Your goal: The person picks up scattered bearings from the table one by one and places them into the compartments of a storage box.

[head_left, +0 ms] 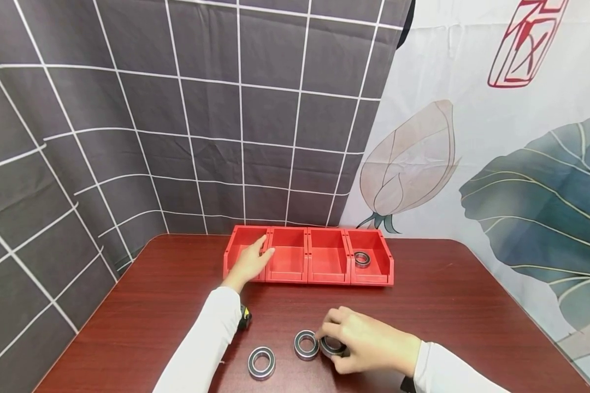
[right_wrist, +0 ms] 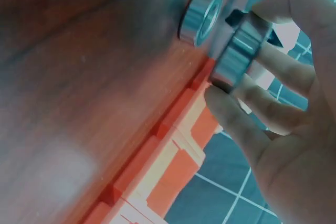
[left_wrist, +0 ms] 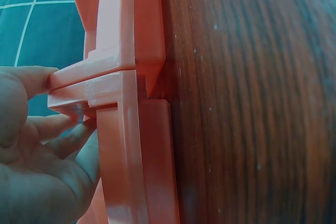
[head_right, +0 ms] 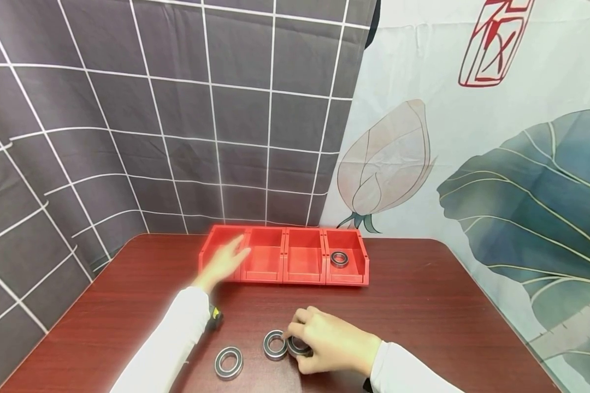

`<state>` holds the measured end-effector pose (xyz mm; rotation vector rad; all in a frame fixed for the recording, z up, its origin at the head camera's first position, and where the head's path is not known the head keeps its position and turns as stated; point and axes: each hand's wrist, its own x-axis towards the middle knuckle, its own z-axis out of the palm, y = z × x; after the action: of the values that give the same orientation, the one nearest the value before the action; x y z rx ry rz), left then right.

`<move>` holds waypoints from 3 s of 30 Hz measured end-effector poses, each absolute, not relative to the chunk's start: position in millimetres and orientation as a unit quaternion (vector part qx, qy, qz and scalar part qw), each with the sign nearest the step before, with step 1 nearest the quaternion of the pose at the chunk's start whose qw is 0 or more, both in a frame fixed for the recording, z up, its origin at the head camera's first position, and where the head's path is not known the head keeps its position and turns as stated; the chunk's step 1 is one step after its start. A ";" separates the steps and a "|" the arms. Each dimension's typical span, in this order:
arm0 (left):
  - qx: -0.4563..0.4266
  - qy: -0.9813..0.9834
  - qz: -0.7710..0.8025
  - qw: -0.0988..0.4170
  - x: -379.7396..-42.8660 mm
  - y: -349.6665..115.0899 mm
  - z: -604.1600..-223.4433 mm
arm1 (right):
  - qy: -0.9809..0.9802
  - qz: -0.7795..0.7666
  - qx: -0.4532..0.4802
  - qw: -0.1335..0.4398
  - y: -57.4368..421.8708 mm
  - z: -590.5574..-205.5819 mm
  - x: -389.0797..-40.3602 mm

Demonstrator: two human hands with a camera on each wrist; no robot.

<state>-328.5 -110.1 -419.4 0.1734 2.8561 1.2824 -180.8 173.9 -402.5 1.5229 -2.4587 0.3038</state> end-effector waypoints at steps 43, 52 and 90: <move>0.054 0.906 0.419 0.000 -330.2 -110.7 -421.7 | -0.886 0.164 0.371 0.224 171.3 -394.6 -251.0; 0.051 0.907 0.417 0.004 -330.5 -111.1 -421.9 | -0.909 0.170 0.326 0.196 168.4 -393.9 -263.5; 0.054 0.910 0.411 0.001 -328.3 -110.5 -421.2 | -0.955 0.180 0.213 0.098 143.0 -409.4 -327.2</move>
<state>-328.3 -110.5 -421.2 0.1707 2.8575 1.2915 -327.2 143.0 -409.4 0.6303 -2.8279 0.5315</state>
